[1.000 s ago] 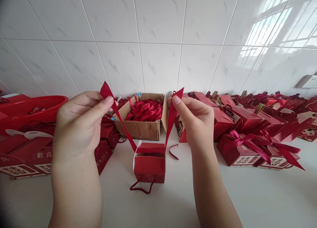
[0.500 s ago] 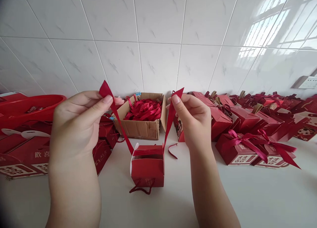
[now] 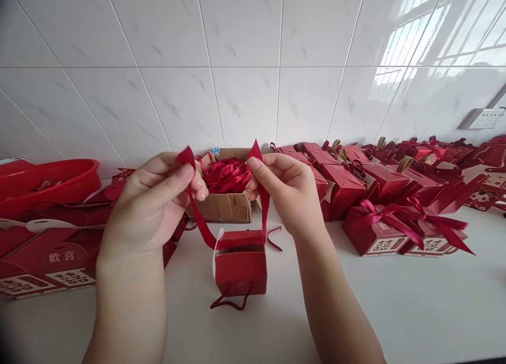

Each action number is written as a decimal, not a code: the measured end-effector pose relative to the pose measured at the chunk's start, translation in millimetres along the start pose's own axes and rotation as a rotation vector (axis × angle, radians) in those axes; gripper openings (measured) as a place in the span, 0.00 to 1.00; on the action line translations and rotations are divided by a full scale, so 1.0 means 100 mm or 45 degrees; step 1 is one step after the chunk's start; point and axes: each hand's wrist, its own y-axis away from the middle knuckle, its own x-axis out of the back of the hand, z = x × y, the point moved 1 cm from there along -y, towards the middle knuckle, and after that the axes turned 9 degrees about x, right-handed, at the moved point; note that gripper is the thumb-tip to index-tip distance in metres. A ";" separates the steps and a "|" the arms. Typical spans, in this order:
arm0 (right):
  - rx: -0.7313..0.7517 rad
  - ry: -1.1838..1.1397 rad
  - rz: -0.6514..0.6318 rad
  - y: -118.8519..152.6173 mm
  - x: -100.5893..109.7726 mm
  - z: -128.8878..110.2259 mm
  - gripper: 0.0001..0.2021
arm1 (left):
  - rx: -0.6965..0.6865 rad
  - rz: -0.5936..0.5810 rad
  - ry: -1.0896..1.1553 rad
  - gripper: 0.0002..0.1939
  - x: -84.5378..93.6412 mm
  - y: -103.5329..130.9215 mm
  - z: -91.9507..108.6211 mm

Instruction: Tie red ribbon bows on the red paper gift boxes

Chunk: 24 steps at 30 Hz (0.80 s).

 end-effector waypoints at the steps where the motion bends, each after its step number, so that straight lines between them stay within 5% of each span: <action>1: -0.030 -0.027 -0.020 0.00 -0.01 0.01 0.06 | 0.010 -0.010 -0.022 0.03 -0.02 0.00 -0.02; 8: -0.074 0.032 -0.120 0.01 -0.06 0.07 0.07 | 0.068 -0.116 -0.140 0.07 -0.16 0.01 -0.08; 14: -0.061 0.088 -0.181 0.03 -0.09 0.06 0.07 | 0.118 -0.036 -0.213 0.17 -0.19 0.01 -0.08; 24: -0.022 0.216 -0.254 0.05 -0.12 0.04 0.10 | 0.121 0.054 -0.243 0.16 -0.20 0.01 -0.12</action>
